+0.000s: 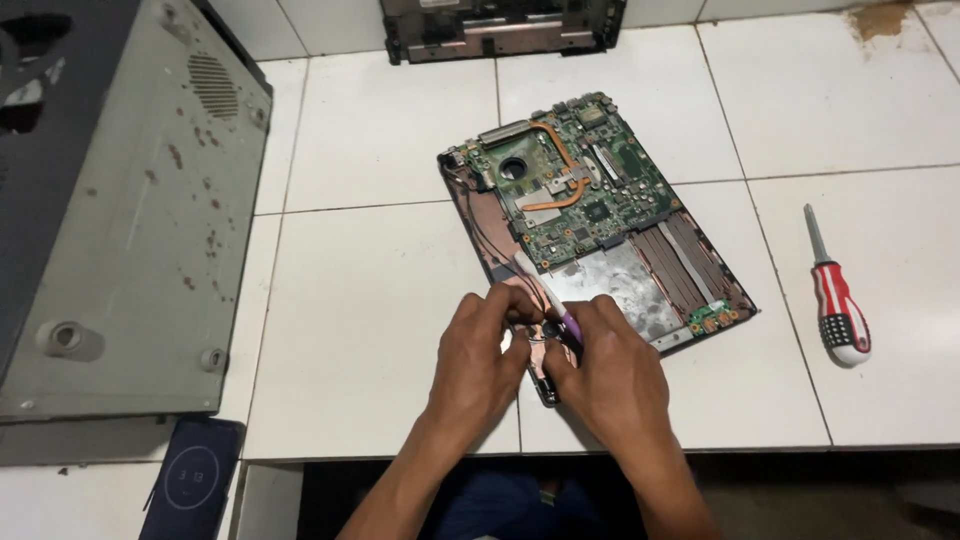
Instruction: Cleaning the internal components of a disassembled laptop using a toothbrush to remove dust
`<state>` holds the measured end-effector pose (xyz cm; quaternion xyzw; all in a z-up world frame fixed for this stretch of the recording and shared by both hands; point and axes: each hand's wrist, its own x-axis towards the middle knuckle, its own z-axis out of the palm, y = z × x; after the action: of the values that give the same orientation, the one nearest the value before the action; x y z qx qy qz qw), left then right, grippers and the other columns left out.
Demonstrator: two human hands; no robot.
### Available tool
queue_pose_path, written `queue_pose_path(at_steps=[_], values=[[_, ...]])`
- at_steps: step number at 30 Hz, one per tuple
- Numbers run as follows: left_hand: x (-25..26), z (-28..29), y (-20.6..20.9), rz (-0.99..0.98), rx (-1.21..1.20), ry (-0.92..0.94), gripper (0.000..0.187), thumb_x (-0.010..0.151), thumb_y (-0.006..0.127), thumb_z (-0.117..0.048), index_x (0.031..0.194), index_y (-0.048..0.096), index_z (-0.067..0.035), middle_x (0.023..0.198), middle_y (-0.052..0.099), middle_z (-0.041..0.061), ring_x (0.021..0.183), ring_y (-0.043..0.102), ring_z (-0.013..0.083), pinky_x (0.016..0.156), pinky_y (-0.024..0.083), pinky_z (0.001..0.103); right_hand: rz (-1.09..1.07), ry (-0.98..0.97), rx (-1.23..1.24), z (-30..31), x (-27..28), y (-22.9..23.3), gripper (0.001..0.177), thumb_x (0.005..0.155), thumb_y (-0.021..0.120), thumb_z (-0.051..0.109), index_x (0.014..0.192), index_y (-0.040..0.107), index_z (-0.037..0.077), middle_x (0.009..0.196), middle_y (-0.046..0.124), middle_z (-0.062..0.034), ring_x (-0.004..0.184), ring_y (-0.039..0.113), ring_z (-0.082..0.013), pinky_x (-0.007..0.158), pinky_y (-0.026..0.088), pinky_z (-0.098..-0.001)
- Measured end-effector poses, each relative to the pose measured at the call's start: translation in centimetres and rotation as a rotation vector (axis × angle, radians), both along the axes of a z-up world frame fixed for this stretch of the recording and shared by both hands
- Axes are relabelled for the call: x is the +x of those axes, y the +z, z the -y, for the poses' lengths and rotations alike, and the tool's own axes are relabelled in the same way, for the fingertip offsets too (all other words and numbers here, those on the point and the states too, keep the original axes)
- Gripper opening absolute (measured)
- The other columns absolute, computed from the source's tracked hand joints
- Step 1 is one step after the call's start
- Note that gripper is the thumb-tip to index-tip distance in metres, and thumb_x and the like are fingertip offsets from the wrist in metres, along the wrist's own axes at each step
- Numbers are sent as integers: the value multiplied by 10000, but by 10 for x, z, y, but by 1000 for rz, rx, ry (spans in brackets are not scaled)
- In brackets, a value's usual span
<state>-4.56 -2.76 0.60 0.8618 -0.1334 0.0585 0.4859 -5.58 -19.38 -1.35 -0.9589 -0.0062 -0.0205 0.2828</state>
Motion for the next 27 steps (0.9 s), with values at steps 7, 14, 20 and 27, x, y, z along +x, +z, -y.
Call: queue_pose_path(at_steps=[7, 14, 20, 27], values=[[9, 2, -1, -161, -115, 58, 267, 822, 707, 33, 1021, 650, -135, 936, 810, 89, 779, 549, 197, 711, 482, 334, -202, -40, 36, 2, 11, 17, 349, 799, 756, 320, 1108, 735, 160, 959, 677, -86, 968, 724, -440, 845, 571, -590], [13, 2, -1, -227, -206, 25, 344, 745, 591, 96, 988, 635, -145, 957, 782, 5, 949, 714, 156, 793, 531, 301, 11, -72, 19, 2, 2, -3, 329, 791, 730, 374, 900, 570, 108, 910, 580, -54, 753, 615, -370, 641, 457, -540], [16, 2, 1, -300, -276, 27, 321, 771, 594, 98, 1004, 602, -123, 911, 783, 49, 892, 768, 139, 715, 508, 272, 110, -73, 27, -3, -5, 3, 246, 826, 748, 319, 937, 617, 141, 888, 575, -37, 721, 592, -319, 618, 470, -499], [18, 4, -8, -211, -86, 73, 410, 795, 613, 111, 1098, 490, -136, 838, 783, 30, 768, 755, 197, 670, 529, 363, 203, -80, 12, -6, -8, 1, 217, 832, 734, 288, 898, 589, 140, 888, 573, -34, 744, 592, -323, 645, 482, -490]])
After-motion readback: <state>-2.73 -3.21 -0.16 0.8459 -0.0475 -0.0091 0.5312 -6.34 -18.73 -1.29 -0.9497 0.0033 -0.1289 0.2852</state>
